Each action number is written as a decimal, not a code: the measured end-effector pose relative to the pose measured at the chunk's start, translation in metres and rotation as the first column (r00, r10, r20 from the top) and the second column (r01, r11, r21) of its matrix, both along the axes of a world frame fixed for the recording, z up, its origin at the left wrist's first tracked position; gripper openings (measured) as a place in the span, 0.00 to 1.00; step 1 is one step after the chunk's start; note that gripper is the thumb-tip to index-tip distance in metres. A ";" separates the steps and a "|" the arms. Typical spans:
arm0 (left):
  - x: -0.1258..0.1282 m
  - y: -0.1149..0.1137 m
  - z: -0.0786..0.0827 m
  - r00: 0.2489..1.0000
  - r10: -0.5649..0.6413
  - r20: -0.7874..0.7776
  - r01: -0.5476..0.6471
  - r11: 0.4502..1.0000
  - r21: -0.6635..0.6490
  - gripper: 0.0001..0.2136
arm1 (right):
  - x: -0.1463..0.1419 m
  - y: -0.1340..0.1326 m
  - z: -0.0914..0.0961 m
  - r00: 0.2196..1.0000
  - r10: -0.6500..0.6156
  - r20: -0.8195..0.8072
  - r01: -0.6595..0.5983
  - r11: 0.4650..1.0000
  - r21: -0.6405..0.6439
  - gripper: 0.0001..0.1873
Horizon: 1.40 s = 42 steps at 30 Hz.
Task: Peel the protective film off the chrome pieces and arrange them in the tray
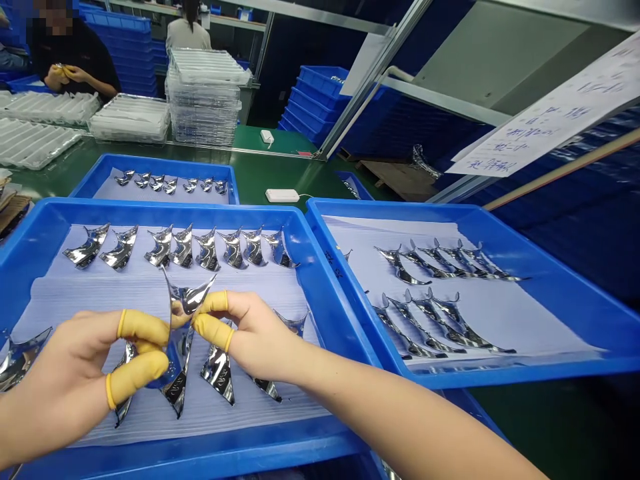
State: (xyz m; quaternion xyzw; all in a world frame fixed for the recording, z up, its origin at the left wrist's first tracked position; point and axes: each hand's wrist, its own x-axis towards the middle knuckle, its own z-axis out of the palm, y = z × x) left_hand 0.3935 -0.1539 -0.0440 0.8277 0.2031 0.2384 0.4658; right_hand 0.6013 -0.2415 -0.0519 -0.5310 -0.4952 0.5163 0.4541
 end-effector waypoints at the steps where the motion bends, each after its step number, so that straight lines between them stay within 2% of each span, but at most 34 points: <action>1: 0.001 0.002 0.003 1.000 0.024 -0.019 -0.026 0.995 -0.100 0.05 | 0.000 0.000 0.000 1.000 0.003 0.004 -0.003 1.000 -0.004 0.04; 3: 0.003 0.007 0.010 0.996 0.059 -0.069 -0.075 0.963 -0.260 0.01 | 0.000 0.001 -0.001 1.000 0.013 0.023 -0.013 1.000 -0.009 0.04; 5: 0.003 0.015 0.020 0.982 0.130 -0.136 -0.166 0.941 -0.295 0.02 | 0.001 0.003 -0.002 0.999 0.010 0.049 -0.010 1.000 -0.015 0.07; 7: -0.004 0.025 0.028 0.946 0.223 -0.235 -0.272 0.941 -0.202 0.06 | 0.002 0.004 -0.002 0.997 -0.007 0.076 0.009 1.000 -0.021 0.09; 9: -0.016 0.034 0.032 0.852 0.271 -0.448 -0.298 0.954 0.010 0.10 | 0.002 0.005 -0.002 0.995 -0.019 0.096 0.021 1.000 -0.022 0.10; 12: -0.038 0.036 0.027 0.579 0.308 -0.755 -0.144 0.950 0.278 0.11 | 0.001 0.004 -0.002 0.993 0.000 0.115 0.003 1.000 -0.023 0.10; 14: -0.050 0.032 0.017 0.440 0.344 -0.829 -0.063 0.933 0.353 0.09 | -0.001 0.003 -0.001 0.991 0.028 0.134 -0.028 1.000 0.000 0.10; 18: -0.058 0.023 -0.004 0.273 0.388 -0.880 0.036 0.911 0.412 0.10 | -0.004 -0.001 0.002 0.980 0.055 0.193 -0.063 0.997 0.035 0.09; 21: -0.051 0.023 -0.005 0.224 0.384 -0.895 0.087 0.907 0.411 0.11 | -0.007 -0.003 0.004 0.982 0.045 0.186 -0.051 0.998 0.025 0.08; 23: -0.040 0.025 -0.001 0.244 0.369 -0.897 0.110 0.909 0.403 0.13 | -0.008 -0.004 0.005 0.985 0.041 0.165 -0.043 0.999 0.011 0.08; 26: -0.015 0.029 -0.001 0.338 0.293 -0.894 0.155 0.920 0.360 0.14 | -0.010 -0.005 0.006 0.988 0.044 0.150 -0.043 0.999 -0.010 0.09; 28: 0.002 0.030 -0.007 0.386 0.235 -0.892 0.187 0.927 0.326 0.15 | -0.011 -0.004 0.006 0.988 0.043 0.152 -0.042 0.999 -0.011 0.09; 30: 0.016 0.032 -0.017 0.404 0.197 -0.893 0.205 0.932 0.298 0.14 | -0.011 -0.004 0.006 0.986 0.039 0.163 -0.039 0.999 -0.005 0.09; 34: 0.022 0.040 -0.026 0.469 0.147 -0.871 0.167 0.953 0.251 0.10 | -0.009 -0.005 0.007 0.980 0.046 0.194 -0.052 0.998 0.028 0.09; 36: 0.017 0.046 -0.019 0.553 0.124 -0.824 0.107 0.970 0.217 0.08 | -0.008 -0.006 0.008 0.974 0.054 0.219 -0.066 0.997 0.049 0.10; 38: 0.012 0.050 -0.007 0.671 0.077 -0.738 0.042 0.989 0.142 0.07 | -0.007 -0.006 0.009 0.965 0.058 0.258 -0.077 0.995 0.064 0.10; 40: 0.009 0.050 0.008 0.800 0.008 -0.600 0.004 1.000 0.017 0.08 | -0.006 -0.005 0.009 0.949 0.074 0.308 -0.093 0.994 0.048 0.10; 42: 0.009 0.045 0.019 0.904 -0.056 -0.423 0.003 0.992 -0.125 0.10 | -0.004 -0.003 0.007 0.935 0.129 0.329 -0.124 0.992 -0.034 0.11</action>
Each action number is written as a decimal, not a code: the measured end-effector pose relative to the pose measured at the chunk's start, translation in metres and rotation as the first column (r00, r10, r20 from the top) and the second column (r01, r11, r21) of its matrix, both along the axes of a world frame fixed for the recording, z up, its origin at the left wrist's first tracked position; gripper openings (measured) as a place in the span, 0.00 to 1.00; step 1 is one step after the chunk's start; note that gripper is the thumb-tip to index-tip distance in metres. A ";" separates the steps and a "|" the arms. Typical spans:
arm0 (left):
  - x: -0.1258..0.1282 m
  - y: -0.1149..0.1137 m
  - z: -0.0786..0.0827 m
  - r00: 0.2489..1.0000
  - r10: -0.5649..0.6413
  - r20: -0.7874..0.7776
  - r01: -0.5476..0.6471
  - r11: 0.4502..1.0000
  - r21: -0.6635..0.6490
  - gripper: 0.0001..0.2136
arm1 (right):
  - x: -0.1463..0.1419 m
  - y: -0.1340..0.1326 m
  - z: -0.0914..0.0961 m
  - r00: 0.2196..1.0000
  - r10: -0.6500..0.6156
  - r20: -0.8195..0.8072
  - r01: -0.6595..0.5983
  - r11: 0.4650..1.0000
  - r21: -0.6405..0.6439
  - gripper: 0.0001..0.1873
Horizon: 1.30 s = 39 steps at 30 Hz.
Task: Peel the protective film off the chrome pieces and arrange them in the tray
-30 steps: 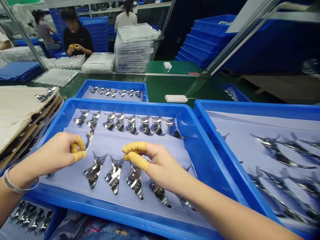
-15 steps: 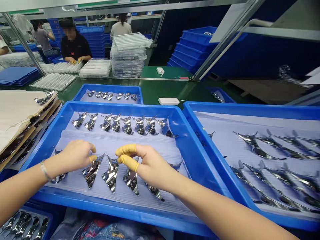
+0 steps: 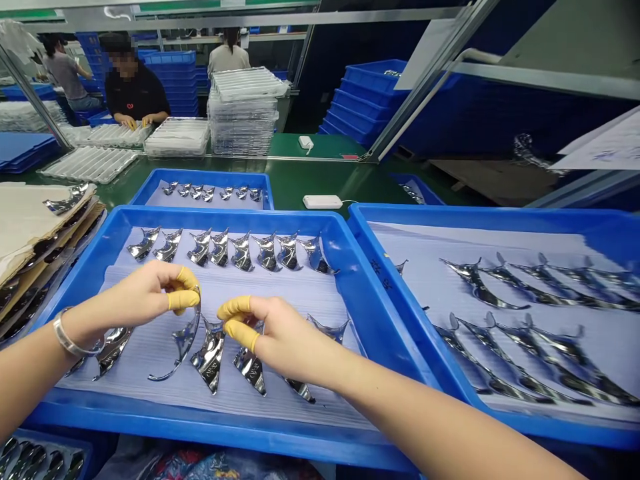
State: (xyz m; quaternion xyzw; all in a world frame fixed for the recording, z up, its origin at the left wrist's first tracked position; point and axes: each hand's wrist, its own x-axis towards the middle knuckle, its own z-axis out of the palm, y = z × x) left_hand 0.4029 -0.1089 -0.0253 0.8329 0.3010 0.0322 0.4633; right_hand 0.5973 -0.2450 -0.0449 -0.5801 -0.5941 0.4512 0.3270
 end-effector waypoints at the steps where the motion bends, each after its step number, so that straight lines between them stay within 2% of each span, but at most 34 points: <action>1: 0.001 -0.003 0.003 0.996 0.008 0.093 -0.002 0.998 -0.069 0.10 | 0.001 0.001 -0.002 0.999 0.030 -0.016 -0.031 0.998 -0.053 0.11; 2: 0.002 -0.007 0.005 0.984 0.022 0.175 0.002 0.991 -0.137 0.11 | 0.001 0.001 -0.004 0.995 0.068 -0.070 -0.074 0.993 -0.097 0.11; 4: 0.004 -0.013 0.004 0.949 0.066 0.310 0.019 0.965 -0.263 0.14 | 0.001 0.003 -0.008 0.952 0.113 -0.283 -0.157 0.978 -0.137 0.10; 6: 0.005 -0.017 -0.001 0.908 0.121 0.401 0.041 0.927 -0.372 0.16 | -0.001 0.004 -0.013 0.853 0.087 -0.514 -0.185 0.972 -0.142 0.13; 8: 0.004 -0.019 -0.006 0.872 0.178 0.455 0.059 0.886 -0.459 0.16 | -0.003 0.005 -0.018 0.767 0.019 -0.641 -0.171 0.969 -0.176 0.21; 10: 0.003 -0.020 -0.010 0.848 0.224 0.480 0.075 0.846 -0.527 0.15 | -0.006 0.005 -0.020 0.742 -0.010 -0.671 -0.174 0.963 -0.207 0.24; 13: 0.003 -0.022 -0.013 0.835 0.259 0.486 0.108 0.788 -0.606 0.14 | -0.009 0.005 -0.020 0.753 0.011 -0.658 -0.196 0.958 -0.209 0.24; 18: 0.004 -0.025 -0.015 0.846 0.293 0.445 0.114 0.717 -0.688 0.11 | -0.011 -0.003 -0.010 0.844 0.100 -0.527 -0.151 0.987 -0.056 0.17; 20: 0.002 -0.025 -0.015 0.859 0.302 0.413 0.057 0.745 -0.665 0.11 | -0.012 -0.007 -0.006 0.880 0.089 -0.467 -0.083 0.996 0.034 0.13; 23: -0.004 -0.023 -0.015 0.876 0.272 0.399 -0.017 0.843 -0.537 0.09 | -0.011 -0.010 -0.003 0.920 0.065 -0.387 0.001 0.986 0.168 0.06; 27: -0.012 -0.026 -0.015 0.899 0.183 0.398 -0.014 0.920 -0.392 0.07 | -0.010 -0.011 -0.001 0.930 0.034 -0.366 0.042 0.979 0.197 0.05; 32: -0.014 -0.034 -0.017 0.915 0.152 0.374 -0.023 0.944 -0.328 0.05 | -0.011 -0.012 0.001 0.932 0.068 -0.355 0.003 0.981 0.196 0.05; 39: -0.011 -0.037 -0.016 0.913 0.158 0.375 -0.016 0.934 -0.356 0.05 | -0.012 -0.014 0.002 0.925 0.086 -0.369 0.006 0.971 0.240 0.08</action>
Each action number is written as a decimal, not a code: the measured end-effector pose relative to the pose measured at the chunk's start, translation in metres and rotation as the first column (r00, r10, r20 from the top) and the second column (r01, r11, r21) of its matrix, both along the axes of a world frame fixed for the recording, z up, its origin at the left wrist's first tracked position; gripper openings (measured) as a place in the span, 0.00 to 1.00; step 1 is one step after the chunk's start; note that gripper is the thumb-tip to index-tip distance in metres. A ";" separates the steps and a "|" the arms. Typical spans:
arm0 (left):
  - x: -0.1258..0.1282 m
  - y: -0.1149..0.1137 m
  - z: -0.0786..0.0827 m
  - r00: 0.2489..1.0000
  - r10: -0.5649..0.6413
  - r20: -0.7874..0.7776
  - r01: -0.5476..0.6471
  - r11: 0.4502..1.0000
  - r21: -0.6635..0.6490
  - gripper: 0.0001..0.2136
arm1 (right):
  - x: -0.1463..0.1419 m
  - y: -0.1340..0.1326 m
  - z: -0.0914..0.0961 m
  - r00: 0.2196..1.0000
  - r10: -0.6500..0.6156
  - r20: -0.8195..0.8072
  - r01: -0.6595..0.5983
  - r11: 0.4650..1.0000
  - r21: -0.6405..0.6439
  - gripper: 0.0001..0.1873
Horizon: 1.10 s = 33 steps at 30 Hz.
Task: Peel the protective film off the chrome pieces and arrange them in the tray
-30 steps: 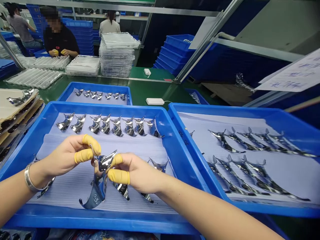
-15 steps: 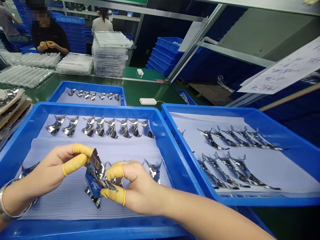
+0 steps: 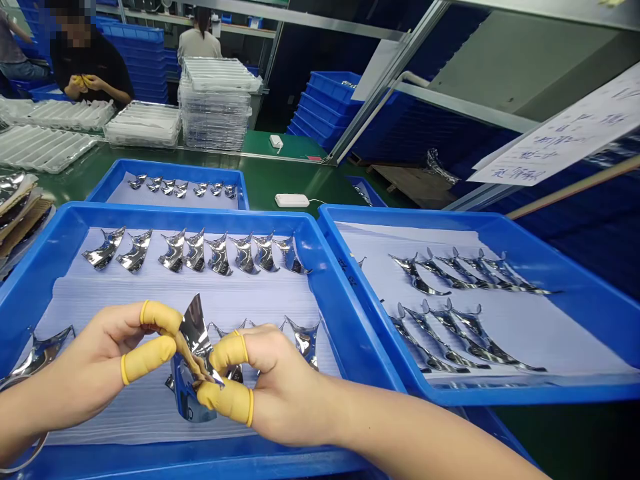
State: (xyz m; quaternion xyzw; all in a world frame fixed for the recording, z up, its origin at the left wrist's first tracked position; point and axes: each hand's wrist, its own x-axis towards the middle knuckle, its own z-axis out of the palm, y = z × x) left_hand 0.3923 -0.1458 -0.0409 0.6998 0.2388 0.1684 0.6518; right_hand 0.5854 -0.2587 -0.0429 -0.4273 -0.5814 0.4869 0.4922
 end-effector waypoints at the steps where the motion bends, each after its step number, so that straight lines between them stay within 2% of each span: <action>1: 0.000 0.000 0.000 1.000 0.000 -0.006 0.000 1.000 0.004 0.05 | 0.000 0.000 0.000 1.000 0.004 0.005 -0.004 1.000 -0.001 0.08; 6: -0.004 0.000 -0.002 0.999 0.017 -0.027 -0.014 0.996 0.090 0.06 | 0.000 0.000 0.000 0.998 0.057 0.023 -0.056 0.998 -0.034 0.07; 13: -0.009 0.001 -0.004 1.000 -0.005 -0.013 0.009 0.956 0.294 0.10 | 0.000 0.000 -0.005 0.984 -0.032 0.175 0.018 0.997 0.082 0.07; 19: -0.005 -0.002 -0.001 0.999 -0.017 0.050 -0.003 0.927 0.375 0.14 | 0.000 0.001 -0.007 0.977 -0.044 0.208 0.012 0.988 0.153 0.14; 22: -0.006 -0.001 0.000 0.998 -0.038 0.047 0.019 0.932 0.362 0.14 | 0.000 0.002 -0.006 0.995 -0.002 0.102 -0.008 0.995 0.103 0.16; 26: -0.010 0.001 -0.002 0.999 -0.046 0.017 0.039 0.960 0.277 0.12 | 0.000 0.004 -0.008 0.986 -0.015 -0.169 -0.013 0.987 -0.160 0.17; 29: -0.011 0.002 -0.005 0.998 -0.063 0.009 0.060 0.977 0.203 0.12 | -0.001 0.007 -0.013 0.911 0.017 -0.411 -0.163 0.932 -0.322 0.24; 31: -0.010 0.002 -0.006 0.996 -0.086 0.012 0.083 0.982 0.168 0.12 | -0.001 0.010 -0.015 0.843 0.036 -0.536 -0.262 0.899 -0.350 0.25; 33: -0.008 0.001 -0.007 0.992 -0.121 0.025 0.116 0.981 0.153 0.11 | 0.000 0.013 -0.015 0.811 0.004 -0.586 -0.268 0.892 -0.365 0.25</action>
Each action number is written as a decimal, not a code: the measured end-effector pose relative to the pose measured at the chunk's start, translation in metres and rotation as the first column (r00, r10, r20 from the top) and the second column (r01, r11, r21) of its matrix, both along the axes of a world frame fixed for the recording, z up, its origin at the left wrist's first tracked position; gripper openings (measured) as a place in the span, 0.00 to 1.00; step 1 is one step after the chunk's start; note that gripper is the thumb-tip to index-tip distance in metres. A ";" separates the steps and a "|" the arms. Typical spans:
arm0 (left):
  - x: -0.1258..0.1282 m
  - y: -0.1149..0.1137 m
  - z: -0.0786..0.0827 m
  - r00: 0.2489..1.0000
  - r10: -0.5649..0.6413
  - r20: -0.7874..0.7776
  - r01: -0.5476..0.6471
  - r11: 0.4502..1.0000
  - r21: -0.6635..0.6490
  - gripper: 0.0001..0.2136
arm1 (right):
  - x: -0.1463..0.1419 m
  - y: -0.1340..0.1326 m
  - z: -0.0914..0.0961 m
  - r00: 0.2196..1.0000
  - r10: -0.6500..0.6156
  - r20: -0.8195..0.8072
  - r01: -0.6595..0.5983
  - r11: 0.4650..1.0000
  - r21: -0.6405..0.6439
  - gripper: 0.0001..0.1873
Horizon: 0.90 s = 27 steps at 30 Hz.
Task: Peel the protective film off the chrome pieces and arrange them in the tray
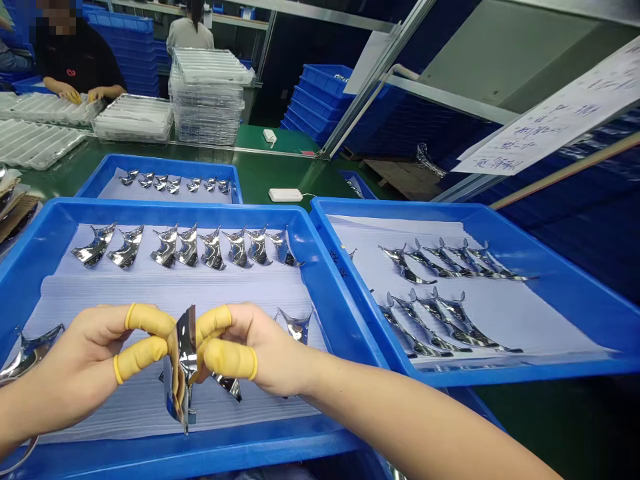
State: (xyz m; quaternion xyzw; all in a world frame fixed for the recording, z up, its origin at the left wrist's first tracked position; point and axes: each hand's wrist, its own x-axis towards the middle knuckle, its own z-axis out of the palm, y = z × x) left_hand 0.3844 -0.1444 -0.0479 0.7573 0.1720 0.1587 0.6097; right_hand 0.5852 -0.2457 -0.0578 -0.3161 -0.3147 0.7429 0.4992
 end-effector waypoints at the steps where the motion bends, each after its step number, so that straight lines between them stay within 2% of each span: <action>1: 0.001 -0.001 -0.001 1.000 -0.012 0.009 0.012 1.000 0.002 0.11 | 0.000 0.001 0.000 1.000 -0.028 -0.005 0.028 1.000 -0.009 0.24; 5: 0.004 -0.004 -0.005 1.000 -0.003 0.009 0.003 1.000 0.007 0.10 | -0.001 0.003 -0.001 0.995 -0.097 0.008 0.097 0.994 -0.046 0.22; 10: 0.004 -0.005 -0.009 0.999 0.031 0.031 -0.030 0.999 -0.033 0.08 | -0.003 0.005 -0.007 0.994 -0.108 -0.032 0.108 0.994 -0.020 0.23; 13: 0.004 -0.005 -0.009 0.999 0.032 0.033 -0.031 0.998 -0.046 0.10 | -0.003 0.004 -0.007 0.996 -0.093 0.002 0.093 0.996 -0.008 0.23; 18: 0.004 -0.002 -0.004 0.998 0.051 0.042 -0.051 0.999 -0.007 0.11 | 0.005 0.001 0.001 0.983 -0.091 0.161 0.081 0.994 0.068 0.21; 23: 0.007 -0.001 0.002 0.985 0.160 0.065 -0.165 0.983 0.080 0.10 | 0.011 -0.003 0.011 0.898 -0.050 0.436 -0.037 0.981 0.189 0.15; 27: 0.009 -0.003 0.003 0.966 0.245 0.082 -0.253 0.962 0.105 0.11 | 0.005 -0.007 0.009 0.869 -0.088 0.487 -0.035 0.971 0.238 0.09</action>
